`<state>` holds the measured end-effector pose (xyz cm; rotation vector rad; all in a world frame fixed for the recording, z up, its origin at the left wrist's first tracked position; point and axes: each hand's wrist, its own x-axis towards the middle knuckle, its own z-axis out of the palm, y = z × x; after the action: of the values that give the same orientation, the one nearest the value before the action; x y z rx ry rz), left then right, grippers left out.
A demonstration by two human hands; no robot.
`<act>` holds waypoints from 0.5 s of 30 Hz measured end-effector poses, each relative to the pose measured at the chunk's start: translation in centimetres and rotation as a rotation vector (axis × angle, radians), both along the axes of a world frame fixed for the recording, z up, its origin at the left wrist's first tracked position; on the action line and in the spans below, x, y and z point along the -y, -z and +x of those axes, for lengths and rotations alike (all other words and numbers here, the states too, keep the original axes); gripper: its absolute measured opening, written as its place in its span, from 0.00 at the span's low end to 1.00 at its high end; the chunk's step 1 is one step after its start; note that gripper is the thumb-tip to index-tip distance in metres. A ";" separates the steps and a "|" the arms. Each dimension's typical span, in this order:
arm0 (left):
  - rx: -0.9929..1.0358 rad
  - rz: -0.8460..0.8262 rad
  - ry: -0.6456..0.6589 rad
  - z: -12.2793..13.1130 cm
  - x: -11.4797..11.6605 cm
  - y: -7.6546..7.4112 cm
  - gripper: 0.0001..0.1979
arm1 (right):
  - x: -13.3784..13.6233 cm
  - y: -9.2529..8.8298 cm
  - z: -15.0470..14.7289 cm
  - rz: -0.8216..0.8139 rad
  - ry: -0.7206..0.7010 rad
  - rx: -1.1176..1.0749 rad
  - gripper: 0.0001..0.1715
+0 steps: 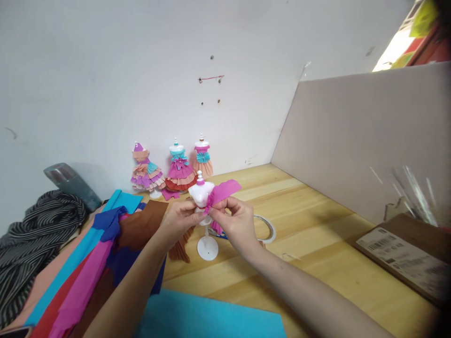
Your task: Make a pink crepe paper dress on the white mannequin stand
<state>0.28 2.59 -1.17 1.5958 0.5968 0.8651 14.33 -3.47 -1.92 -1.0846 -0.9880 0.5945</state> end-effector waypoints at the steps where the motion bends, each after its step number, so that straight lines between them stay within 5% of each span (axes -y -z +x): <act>1: -0.006 -0.009 -0.002 0.0 0.0 0.1 0.16 | 0.0 -0.1 0.0 -0.004 -0.008 0.008 0.06; 15: -0.027 0.013 0.015 -0.3 -0.2 0.2 0.16 | -1.2 0.8 0.6 -0.045 -0.302 -0.268 0.14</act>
<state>-0.03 2.83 -1.39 1.6240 0.5985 0.8395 14.97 -2.24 -2.67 -0.8718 -0.9118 0.9855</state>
